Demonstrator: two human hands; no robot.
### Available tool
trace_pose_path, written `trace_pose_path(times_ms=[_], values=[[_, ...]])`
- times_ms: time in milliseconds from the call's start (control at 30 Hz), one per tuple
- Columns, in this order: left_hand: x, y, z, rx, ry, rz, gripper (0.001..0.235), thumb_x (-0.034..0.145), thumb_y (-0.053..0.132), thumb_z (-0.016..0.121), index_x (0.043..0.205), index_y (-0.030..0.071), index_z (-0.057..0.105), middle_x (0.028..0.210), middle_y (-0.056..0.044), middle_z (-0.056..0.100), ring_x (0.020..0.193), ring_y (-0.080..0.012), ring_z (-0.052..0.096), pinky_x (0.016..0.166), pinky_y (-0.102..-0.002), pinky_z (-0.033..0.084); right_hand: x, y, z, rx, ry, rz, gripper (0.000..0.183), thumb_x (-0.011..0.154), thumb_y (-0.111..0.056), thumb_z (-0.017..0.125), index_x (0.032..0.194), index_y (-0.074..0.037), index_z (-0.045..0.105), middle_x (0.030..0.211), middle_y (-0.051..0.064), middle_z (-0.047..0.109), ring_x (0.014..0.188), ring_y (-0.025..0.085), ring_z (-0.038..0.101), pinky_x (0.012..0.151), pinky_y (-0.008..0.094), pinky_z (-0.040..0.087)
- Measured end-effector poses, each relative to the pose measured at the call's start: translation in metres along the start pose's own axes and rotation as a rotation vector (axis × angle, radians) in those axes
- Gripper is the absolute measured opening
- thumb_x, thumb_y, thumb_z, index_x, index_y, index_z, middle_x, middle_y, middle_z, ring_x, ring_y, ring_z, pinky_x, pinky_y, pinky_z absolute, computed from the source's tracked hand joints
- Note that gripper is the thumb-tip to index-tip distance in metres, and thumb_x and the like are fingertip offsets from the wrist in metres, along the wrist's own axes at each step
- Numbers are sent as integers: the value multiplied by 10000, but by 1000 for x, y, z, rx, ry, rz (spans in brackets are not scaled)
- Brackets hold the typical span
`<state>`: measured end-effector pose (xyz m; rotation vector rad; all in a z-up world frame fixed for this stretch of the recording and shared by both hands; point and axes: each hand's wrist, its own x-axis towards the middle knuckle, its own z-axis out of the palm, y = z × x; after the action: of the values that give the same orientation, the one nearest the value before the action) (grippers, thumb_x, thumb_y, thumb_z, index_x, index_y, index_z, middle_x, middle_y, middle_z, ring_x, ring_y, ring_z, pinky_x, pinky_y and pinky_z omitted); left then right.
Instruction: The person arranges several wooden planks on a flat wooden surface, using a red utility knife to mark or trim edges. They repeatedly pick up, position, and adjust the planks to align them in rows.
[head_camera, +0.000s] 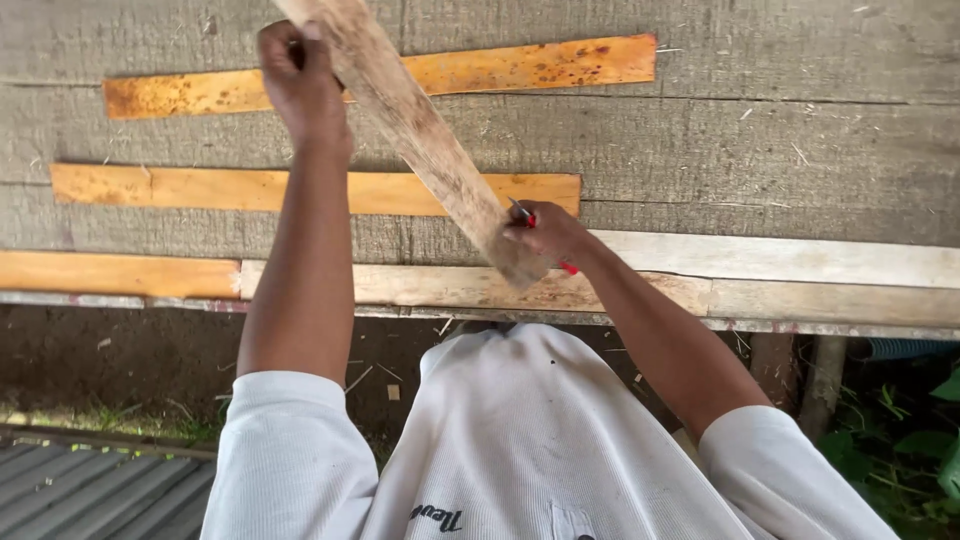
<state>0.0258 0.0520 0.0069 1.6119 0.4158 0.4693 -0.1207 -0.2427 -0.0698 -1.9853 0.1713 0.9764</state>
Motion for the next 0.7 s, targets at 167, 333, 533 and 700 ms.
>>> trace_pose_path(times_ms=[167,333,533,700], values=[[-12,-28,-72,-339,202,-321,194,972,129,652,1108,58,534,1054,-132,551,906,-269,563,704,-378,490,10,25,-16,-246,39,-59,351,901,-370,735,1170,-151,685,1112,79,745,951,248,690,802,363,506],[-55,-62,-115,-600,242,-576,676,941,553,728,1421,167,448,1349,-96,573,1319,-348,544,1066,-603,395,33,77,9,-539,483,-496,161,869,-213,781,1001,-149,714,843,70,715,733,287,739,632,399,581],[-64,-179,-170,-780,269,-587,663,1044,283,726,1548,77,349,1567,-273,292,1384,-496,508,1202,-658,456,41,105,58,-840,860,-743,316,696,-163,774,934,-224,575,1048,-31,559,773,251,696,629,361,612],[-67,-207,-181,-884,230,-737,403,1089,317,489,1417,112,599,1432,-136,631,1296,-373,634,1146,-607,487,36,110,91,-678,964,-544,299,790,-181,723,1076,-225,645,1134,-26,573,913,218,724,772,321,618]])
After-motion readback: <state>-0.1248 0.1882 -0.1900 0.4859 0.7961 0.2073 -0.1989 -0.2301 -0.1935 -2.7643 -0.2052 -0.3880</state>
